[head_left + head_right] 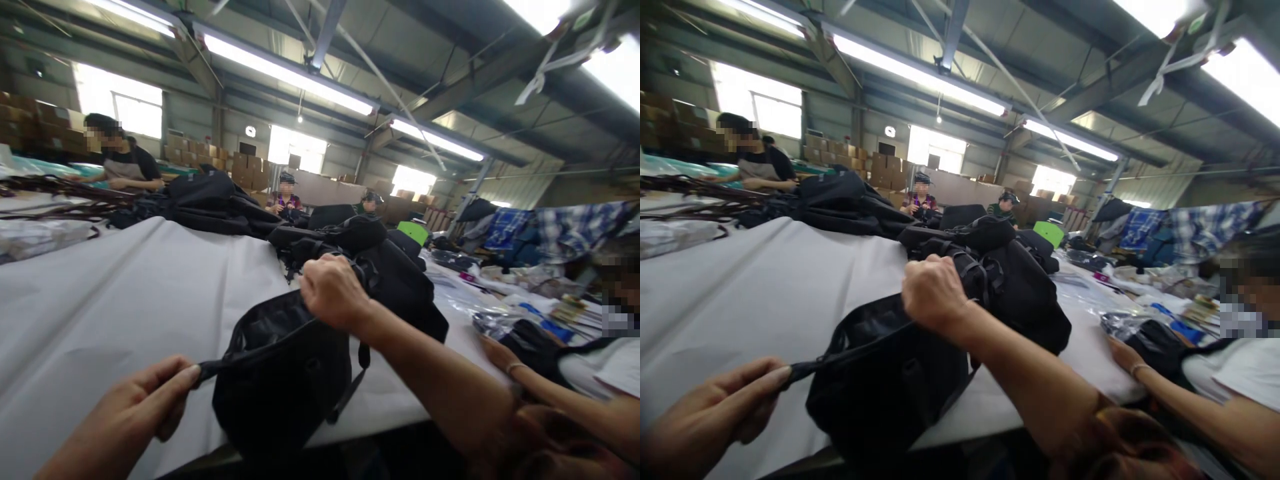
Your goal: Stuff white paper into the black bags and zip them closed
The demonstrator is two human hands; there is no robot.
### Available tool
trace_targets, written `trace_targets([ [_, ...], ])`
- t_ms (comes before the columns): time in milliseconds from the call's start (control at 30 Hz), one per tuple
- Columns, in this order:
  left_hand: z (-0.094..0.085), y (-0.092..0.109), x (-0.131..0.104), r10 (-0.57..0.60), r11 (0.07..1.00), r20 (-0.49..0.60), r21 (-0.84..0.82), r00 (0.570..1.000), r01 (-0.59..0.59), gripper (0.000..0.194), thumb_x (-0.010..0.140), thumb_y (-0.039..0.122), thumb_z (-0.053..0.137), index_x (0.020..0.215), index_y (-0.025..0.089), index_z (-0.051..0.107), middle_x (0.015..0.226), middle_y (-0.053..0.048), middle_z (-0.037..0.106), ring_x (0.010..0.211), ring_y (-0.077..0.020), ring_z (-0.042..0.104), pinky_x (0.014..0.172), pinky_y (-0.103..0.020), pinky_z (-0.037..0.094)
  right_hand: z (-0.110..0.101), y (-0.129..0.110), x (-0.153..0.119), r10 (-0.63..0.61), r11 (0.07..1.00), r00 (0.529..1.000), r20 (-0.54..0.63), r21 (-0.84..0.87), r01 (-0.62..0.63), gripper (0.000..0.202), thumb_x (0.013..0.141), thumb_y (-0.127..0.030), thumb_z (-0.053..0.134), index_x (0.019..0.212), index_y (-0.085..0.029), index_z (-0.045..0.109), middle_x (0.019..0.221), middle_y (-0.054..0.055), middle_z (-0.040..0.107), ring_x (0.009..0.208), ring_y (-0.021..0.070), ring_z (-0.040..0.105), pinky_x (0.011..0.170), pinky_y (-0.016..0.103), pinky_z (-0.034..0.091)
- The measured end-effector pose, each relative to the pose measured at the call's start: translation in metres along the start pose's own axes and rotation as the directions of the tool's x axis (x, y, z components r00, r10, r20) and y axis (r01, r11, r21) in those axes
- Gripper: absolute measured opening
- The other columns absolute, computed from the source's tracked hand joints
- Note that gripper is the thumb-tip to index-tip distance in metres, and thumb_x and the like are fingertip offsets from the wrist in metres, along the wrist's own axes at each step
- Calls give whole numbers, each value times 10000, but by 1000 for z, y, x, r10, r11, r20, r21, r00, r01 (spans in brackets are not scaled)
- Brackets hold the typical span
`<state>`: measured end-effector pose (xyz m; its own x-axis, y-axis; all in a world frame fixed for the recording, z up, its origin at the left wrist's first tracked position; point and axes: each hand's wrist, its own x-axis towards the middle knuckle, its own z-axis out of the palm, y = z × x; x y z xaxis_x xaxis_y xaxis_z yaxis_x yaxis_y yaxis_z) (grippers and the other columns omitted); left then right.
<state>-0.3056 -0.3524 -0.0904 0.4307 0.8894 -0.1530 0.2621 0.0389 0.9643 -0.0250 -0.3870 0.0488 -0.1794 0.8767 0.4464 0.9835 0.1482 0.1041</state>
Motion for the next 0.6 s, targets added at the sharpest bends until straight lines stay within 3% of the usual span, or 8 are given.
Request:
trace_targets([
  [33,-1,0,1,0,1000,-17,-29,1000,-1,638,774,828,616,665,201,580,530,33,463,524,-125,391,518,-249,354,-5,11,2,50,998,998,38,46,-51,224,981,-276,581,808,-171,674,814,86,712,862,230,638,768,345,394],
  [100,3,4,2,24,995,-5,-100,1000,-24,598,783,776,660,672,193,590,535,29,483,523,-120,402,520,-247,364,-11,19,3,11,985,995,94,172,-27,188,987,-294,623,867,-175,706,849,65,725,903,202,650,760,297,402],
  [200,19,12,-1,23,956,76,-295,997,1,527,763,691,747,745,178,623,504,43,464,487,-103,384,489,-231,330,-10,-1,-1,-134,965,971,199,247,82,319,1002,-458,617,874,-195,743,857,57,747,890,203,668,739,291,400],
  [333,35,13,-9,-37,836,155,-537,987,115,483,720,553,841,945,160,677,482,84,404,452,-76,317,457,-207,278,-4,-37,-6,-138,978,870,473,202,46,614,991,-690,458,788,-202,771,794,103,760,746,242,684,611,323,327],
  [433,42,13,-14,-43,777,124,-619,991,111,413,707,470,857,907,149,692,508,75,411,472,-67,313,465,-201,284,0,-48,-4,-208,960,804,557,275,58,694,959,-763,410,808,-190,772,830,124,769,741,249,689,579,315,315],
  [500,47,15,-16,-30,754,89,-652,996,81,359,718,432,846,879,145,700,532,64,421,490,-64,321,476,-198,289,2,-51,-1,-256,942,775,578,329,66,644,948,-736,461,814,-185,766,851,119,772,751,234,684,576,303,322],
  [600,54,19,-17,-19,747,47,-663,999,45,312,750,412,822,861,148,700,561,48,441,514,-67,348,496,-200,300,1,-55,0,-270,928,776,570,369,53,429,941,-565,593,811,-195,766,849,80,772,769,192,666,598,280,330],
])
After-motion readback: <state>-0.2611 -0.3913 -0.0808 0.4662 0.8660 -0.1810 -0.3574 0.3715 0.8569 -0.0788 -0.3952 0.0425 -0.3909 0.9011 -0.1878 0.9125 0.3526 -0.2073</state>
